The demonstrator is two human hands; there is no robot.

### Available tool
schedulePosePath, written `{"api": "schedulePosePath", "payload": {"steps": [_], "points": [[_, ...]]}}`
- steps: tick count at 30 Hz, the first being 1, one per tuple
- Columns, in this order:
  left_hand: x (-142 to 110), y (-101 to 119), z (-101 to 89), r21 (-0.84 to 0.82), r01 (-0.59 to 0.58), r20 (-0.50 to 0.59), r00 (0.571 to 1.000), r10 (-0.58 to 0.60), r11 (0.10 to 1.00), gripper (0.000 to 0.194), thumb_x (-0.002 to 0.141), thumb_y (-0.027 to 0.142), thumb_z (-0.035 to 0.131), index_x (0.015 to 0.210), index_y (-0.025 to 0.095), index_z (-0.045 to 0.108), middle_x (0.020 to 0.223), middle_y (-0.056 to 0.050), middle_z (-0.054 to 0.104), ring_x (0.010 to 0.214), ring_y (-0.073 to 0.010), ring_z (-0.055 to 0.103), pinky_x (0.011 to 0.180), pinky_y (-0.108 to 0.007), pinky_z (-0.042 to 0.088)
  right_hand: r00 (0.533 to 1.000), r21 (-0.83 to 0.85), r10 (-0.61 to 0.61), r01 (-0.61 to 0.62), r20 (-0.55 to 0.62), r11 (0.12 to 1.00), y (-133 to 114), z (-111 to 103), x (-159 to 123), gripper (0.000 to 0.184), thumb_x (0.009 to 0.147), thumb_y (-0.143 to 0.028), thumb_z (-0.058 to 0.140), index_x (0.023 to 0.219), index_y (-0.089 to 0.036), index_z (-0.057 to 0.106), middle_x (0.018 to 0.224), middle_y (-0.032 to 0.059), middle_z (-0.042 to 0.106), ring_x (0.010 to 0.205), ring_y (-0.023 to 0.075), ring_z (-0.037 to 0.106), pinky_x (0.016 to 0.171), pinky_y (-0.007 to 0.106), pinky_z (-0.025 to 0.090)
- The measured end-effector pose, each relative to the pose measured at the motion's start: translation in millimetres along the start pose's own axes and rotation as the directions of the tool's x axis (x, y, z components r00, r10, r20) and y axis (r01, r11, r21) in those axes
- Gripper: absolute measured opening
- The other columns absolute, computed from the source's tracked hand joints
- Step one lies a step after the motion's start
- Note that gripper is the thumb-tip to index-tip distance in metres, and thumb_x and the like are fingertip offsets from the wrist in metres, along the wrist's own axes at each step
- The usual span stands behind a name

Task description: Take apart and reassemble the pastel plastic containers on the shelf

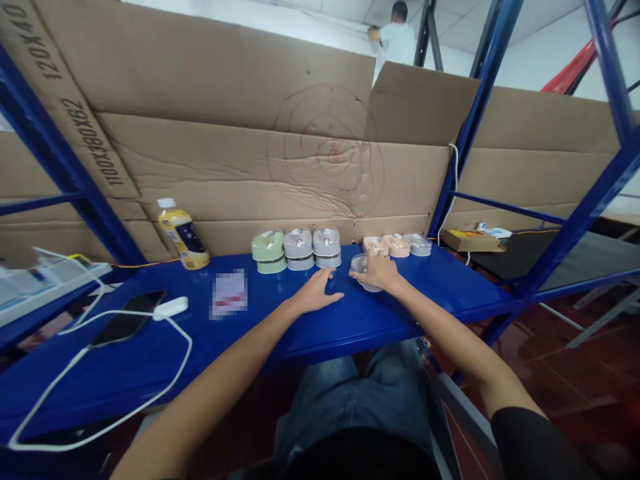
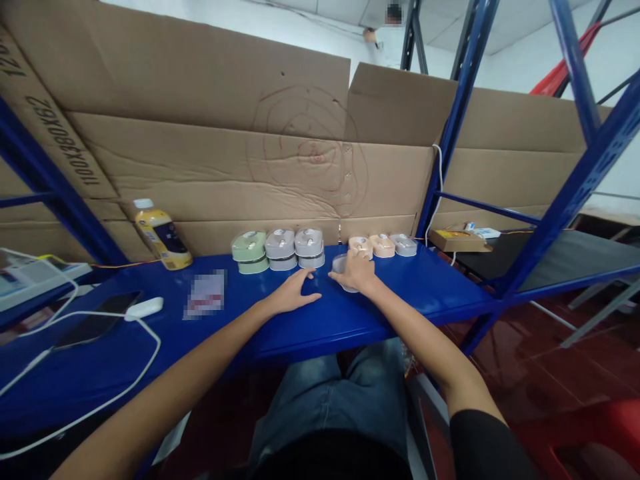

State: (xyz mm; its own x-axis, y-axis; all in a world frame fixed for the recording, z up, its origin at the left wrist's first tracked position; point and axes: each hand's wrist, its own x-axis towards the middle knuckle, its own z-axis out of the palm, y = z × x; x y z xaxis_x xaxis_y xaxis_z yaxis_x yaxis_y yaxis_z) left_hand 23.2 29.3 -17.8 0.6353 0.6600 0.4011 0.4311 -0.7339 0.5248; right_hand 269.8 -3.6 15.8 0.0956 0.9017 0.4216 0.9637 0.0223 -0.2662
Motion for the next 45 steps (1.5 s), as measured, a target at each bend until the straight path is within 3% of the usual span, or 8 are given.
{"api": "schedulePosePath", "payload": {"steps": [3, 5, 10, 14, 22, 29, 38, 45], "points": [[-1, 1, 0.7, -0.062, 0.043, -0.019, 0.999, -0.045, 0.997, 0.103, 0.07, 0.058, 0.086, 0.152, 0.018, 0.038, 0.145, -0.021, 0.055, 0.135, -0.0401, 0.056, 0.114, -0.058, 0.045, 0.975, -0.037, 0.003, 0.006, 0.223, 0.999, -13, -4, 9, 0.088, 0.066, -0.068, 0.085, 0.132, -0.017, 0.058, 0.124, 0.025, 0.068, 0.116, 0.0479, 0.066, 0.092, 0.06, 0.054], [0, 1, 0.2, -0.107, 0.039, -0.045, 0.998, -0.044, 0.993, 0.117, 0.064, 0.058, 0.091, 0.155, 0.017, 0.031, 0.152, -0.023, 0.049, 0.14, -0.0414, 0.051, 0.116, -0.058, 0.043, 0.932, 0.053, -0.201, 0.194, 0.303, 0.98, -25, -9, 12, 0.089, 0.065, -0.059, 0.088, 0.135, -0.015, 0.058, 0.129, 0.0246, 0.066, 0.118, 0.0458, 0.066, 0.096, 0.057, 0.054], [1, 0, -5.7, -0.209, -0.073, -0.096, 0.994, 0.054, 0.975, 0.123, 0.058, 0.05, 0.096, 0.157, 0.02, 0.029, 0.155, -0.02, 0.049, 0.143, -0.0407, 0.049, 0.12, -0.058, 0.039, 0.748, 0.471, -0.631, 0.49, 0.204, 0.733, -32, -18, 14, 0.095, 0.061, -0.044, 0.093, 0.144, -0.021, 0.055, 0.143, 0.0147, 0.063, 0.132, 0.0353, 0.059, 0.113, 0.05, 0.045], [0, 3, -10.4, -0.199, -0.083, -0.06, 0.996, 0.072, 0.977, 0.121, 0.066, 0.048, 0.093, 0.162, 0.024, 0.025, 0.149, -0.017, 0.056, 0.138, -0.0378, 0.055, 0.117, -0.057, 0.043, 0.805, 0.686, -0.551, 0.274, 0.22, 0.674, -4, -19, 20, 0.097, 0.063, -0.047, 0.093, 0.146, -0.02, 0.051, 0.14, 0.013, 0.064, 0.128, 0.0295, 0.061, 0.112, 0.047, 0.047], [-3, 12, -8.8, 0.035, -0.143, 0.088, 0.986, 0.139, 0.989, 0.051, 0.086, 0.054, 0.076, 0.129, 0.027, 0.075, 0.147, -0.014, 0.055, 0.142, -0.0393, 0.049, 0.12, -0.055, 0.039, 0.983, 0.709, -0.129, -0.003, 0.132, 0.705, 28, -7, 25, 0.083, 0.069, -0.048, 0.09, 0.14, -0.02, 0.057, 0.135, 0.0136, 0.066, 0.122, 0.0287, 0.064, 0.109, 0.048, 0.05], [-2, 8, -6.9, 0.051, -0.113, 0.067, 0.992, 0.109, 0.992, 0.045, 0.098, 0.052, 0.059, 0.133, 0.027, 0.073, 0.146, -0.012, 0.058, 0.15, -0.0376, 0.037, 0.124, -0.056, 0.033, 0.998, 0.726, -0.051, 0.01, 0.035, 0.688, 24, -7, 24, 0.075, 0.072, -0.054, 0.086, 0.136, -0.023, 0.061, 0.133, 0.0106, 0.067, 0.121, 0.0276, 0.065, 0.109, 0.046, 0.05], [3, -2, -20.8, 0.003, 0.051, -0.382, 0.923, -0.046, 0.999, 0.047, 0.098, 0.051, 0.055, 0.128, 0.019, 0.072, 0.142, -0.013, 0.053, 0.138, -0.0324, 0.052, 0.121, -0.048, 0.039, 0.999, 0.797, -0.031, 0.008, 0.014, 0.603, 27, -2, 29, 0.061, 0.079, -0.063, 0.076, 0.125, -0.025, 0.064, 0.12, 0.0086, 0.071, 0.102, 0.0233, 0.072, 0.092, 0.043, 0.06], [-5, 11, -14.2, 0.039, -0.105, -0.1, 0.989, 0.108, 0.994, 0.044, 0.099, 0.05, 0.058, 0.129, 0.022, 0.072, 0.147, -0.014, 0.049, 0.144, -0.0342, 0.045, 0.124, -0.052, 0.035, 0.998, 0.798, -0.058, 0.048, -0.016, 0.601, 24, -7, 26, 0.064, 0.078, -0.061, 0.078, 0.129, -0.024, 0.064, 0.124, 0.0101, 0.071, 0.109, 0.0256, 0.071, 0.101, 0.047, 0.057]]}}
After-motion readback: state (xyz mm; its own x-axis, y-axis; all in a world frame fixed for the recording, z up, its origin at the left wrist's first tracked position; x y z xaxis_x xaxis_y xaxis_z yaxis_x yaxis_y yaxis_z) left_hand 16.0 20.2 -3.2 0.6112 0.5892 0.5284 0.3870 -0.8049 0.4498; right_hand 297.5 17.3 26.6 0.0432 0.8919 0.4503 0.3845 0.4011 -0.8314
